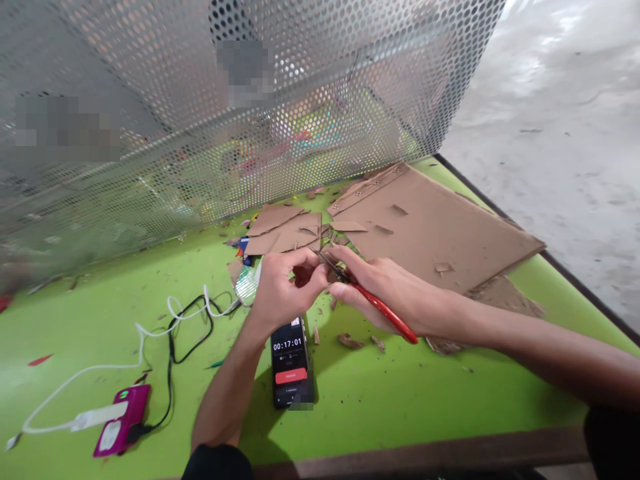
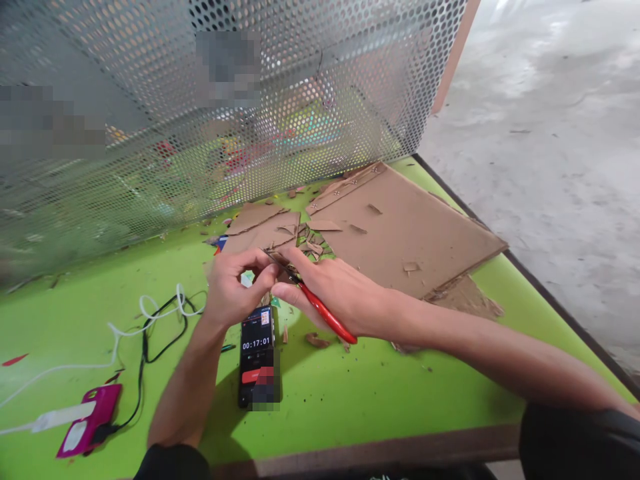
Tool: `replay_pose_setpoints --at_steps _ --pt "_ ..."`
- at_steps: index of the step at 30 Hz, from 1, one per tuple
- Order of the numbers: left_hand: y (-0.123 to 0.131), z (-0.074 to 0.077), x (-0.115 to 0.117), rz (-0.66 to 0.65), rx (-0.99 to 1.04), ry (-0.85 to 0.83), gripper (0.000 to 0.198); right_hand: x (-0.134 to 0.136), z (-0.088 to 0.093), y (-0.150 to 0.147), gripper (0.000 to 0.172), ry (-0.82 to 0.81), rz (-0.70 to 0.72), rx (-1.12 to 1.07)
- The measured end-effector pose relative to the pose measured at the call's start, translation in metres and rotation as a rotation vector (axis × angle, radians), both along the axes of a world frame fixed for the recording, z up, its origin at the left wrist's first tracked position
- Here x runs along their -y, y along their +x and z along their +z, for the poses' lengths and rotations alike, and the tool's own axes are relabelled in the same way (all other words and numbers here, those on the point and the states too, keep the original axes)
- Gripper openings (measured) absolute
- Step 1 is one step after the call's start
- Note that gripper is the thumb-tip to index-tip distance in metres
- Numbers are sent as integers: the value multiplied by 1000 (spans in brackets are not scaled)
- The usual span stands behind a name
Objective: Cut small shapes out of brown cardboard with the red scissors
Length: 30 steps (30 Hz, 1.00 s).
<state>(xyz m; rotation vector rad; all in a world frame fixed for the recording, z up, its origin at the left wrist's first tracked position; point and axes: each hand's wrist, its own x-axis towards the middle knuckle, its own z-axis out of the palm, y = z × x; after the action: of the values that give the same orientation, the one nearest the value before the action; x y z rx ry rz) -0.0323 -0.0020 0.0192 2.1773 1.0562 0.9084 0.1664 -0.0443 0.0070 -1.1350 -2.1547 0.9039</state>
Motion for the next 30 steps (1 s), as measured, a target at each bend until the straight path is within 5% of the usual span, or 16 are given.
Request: replay_pose_setpoints --at_steps 18,30 --pt "11 -12 3 69 114 101 23 4 5 -2 45 6 -60 -4" --pt "12 -7 6 77 105 122 22 1 8 3 44 14 50 52"
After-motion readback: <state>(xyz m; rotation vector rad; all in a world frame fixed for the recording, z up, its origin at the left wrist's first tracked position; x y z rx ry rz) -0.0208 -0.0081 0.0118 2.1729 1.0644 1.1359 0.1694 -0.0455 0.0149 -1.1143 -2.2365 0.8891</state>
